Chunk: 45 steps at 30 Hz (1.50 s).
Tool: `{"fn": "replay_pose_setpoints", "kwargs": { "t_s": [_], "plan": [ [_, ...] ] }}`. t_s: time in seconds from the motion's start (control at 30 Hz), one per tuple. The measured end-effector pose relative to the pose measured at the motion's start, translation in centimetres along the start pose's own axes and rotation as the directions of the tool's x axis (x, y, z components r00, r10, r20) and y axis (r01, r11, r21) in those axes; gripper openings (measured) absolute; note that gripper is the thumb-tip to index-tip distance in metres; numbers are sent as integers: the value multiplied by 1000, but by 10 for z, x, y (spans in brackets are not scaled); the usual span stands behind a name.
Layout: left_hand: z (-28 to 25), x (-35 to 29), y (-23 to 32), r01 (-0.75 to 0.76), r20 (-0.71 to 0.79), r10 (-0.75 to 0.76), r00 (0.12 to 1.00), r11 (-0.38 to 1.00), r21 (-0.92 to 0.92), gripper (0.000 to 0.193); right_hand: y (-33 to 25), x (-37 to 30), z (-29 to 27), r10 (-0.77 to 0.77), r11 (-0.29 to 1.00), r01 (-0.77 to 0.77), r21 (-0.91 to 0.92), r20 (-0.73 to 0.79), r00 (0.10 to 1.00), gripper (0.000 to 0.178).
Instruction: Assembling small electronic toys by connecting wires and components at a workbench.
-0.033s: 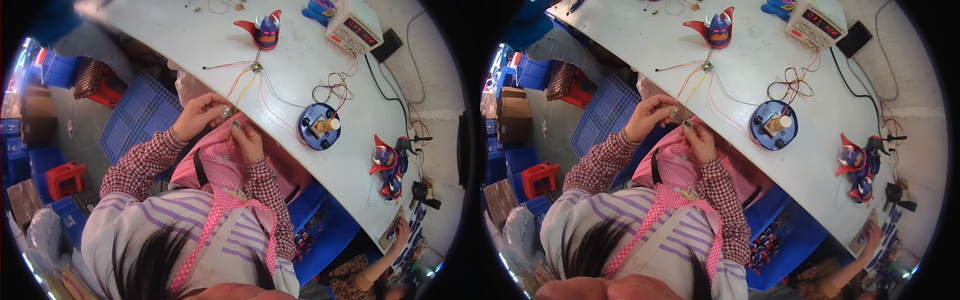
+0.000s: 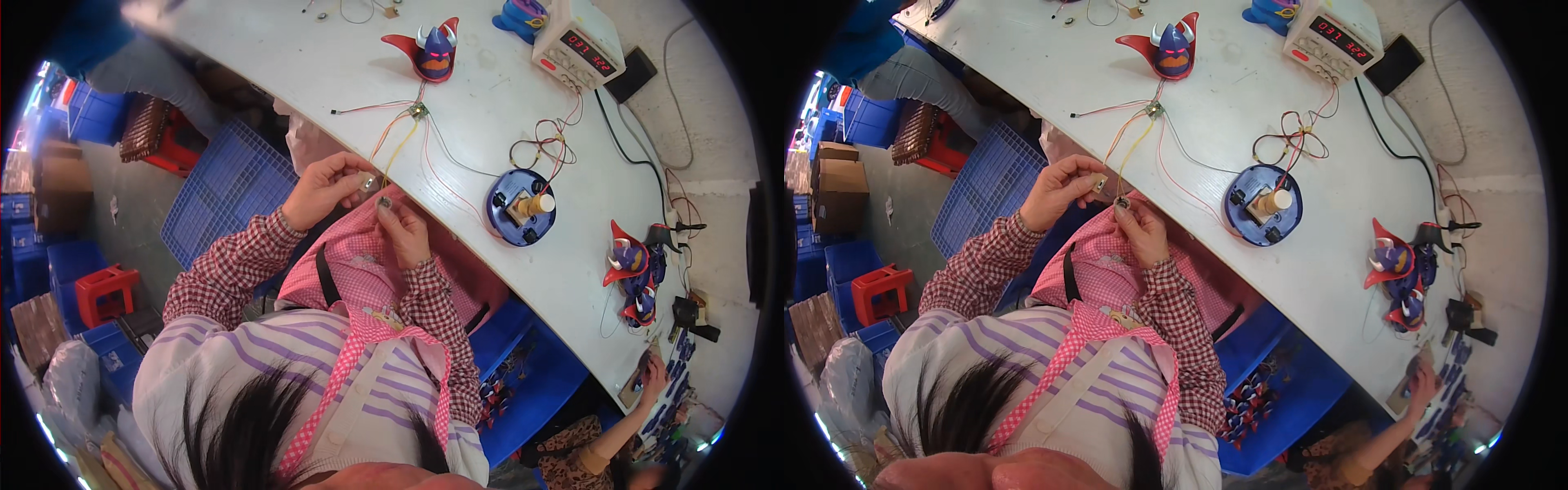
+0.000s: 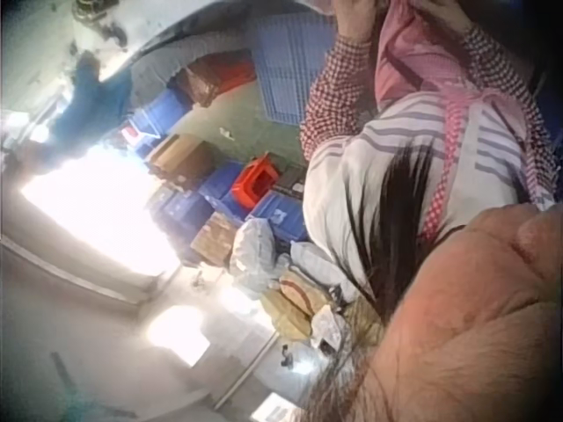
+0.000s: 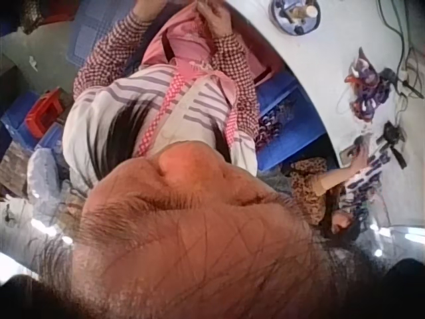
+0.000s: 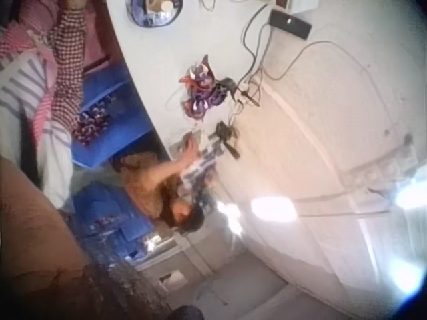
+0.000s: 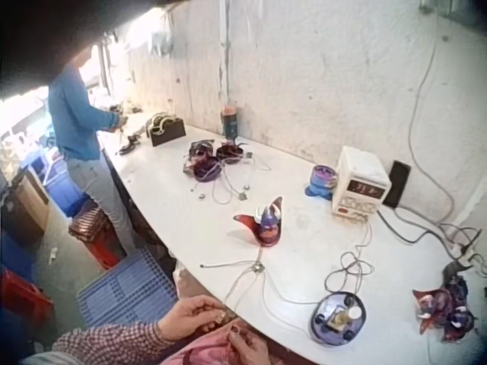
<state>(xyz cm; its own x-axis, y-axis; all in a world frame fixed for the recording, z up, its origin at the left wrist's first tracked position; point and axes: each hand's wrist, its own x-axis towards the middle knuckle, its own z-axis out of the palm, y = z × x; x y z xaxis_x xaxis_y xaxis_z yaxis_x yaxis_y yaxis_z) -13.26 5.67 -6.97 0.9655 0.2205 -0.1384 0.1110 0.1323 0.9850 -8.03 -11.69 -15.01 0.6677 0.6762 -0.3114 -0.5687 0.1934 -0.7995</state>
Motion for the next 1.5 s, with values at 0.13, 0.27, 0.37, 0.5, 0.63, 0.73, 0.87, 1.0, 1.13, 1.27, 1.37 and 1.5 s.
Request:
{"fn": "replay_pose_setpoints", "kwargs": {
  "t_s": [0.13, 0.27, 0.37, 0.5, 0.63, 0.73, 0.87, 1.0, 1.13, 1.27, 1.37, 1.5],
  "plan": [
    [0, 0, 1, -2, -1, 2, 1000, 1000, -10, 19, 0, -1, 1, 9, 1000, -9, -9, 4, 1000, 23],
    [-1, 1, 1, 4, 19, -3, 1000, 1000, -20, 19, -2, -6, -1, 16, 996, -15, -91, 11, 1000, 26],
    [-2, 3, 4, 24, 26, -24, 999, 999, -28, 20, -4, -11, -4, 50, 984, -55, -169, -32, 998, 24],
    [-1, 5, 7, 23, 47, -23, 999, 1000, -5, 21, -19, -23, 8, -72, 932, 42, -359, -69, 995, 22],
    [0, 4, 8, -33, 80, 26, 996, 996, 87, 22, -44, -35, 36, -476, 657, 398, -640, 57, 877, 19],
    [2, 4, 1, -122, 68, 110, 992, 970, 209, 21, -53, -20, 47, -643, 448, 493, -746, 114, 757, 17],
    [4, 4, 2, -157, 64, 145, 987, 953, 260, 21, -55, -9, 52, -705, 347, 520, -780, 149, 694, 16],
    [4, 4, 1, -142, 54, 133, 990, 958, 249, 21, -55, -4, 53, -719, 316, 528, -788, 164, 675, 16],
    [5, 3, -1, -80, 33, 75, 997, 980, 182, 20, -53, -2, 51, -719, 294, 535, -792, 186, 670, 16],
    [12, 2, 0, -94, -23, 98, 995, 987, 128, 20, -52, 0, 51, -748, 261, 542, -799, 187, 637, 16],
    [16, 1, -1, -100, -48, 105, 993, 990, 99, 20, -52, 0, 51, -751, 254, 542, -801, 190, 632, 18],
    [19, 0, -2, -108, -77, 113, 991, 992, 66, 20, -49, 1, 51, -762, 238, 543, -805, 192, 619, 20]
  ]
}}
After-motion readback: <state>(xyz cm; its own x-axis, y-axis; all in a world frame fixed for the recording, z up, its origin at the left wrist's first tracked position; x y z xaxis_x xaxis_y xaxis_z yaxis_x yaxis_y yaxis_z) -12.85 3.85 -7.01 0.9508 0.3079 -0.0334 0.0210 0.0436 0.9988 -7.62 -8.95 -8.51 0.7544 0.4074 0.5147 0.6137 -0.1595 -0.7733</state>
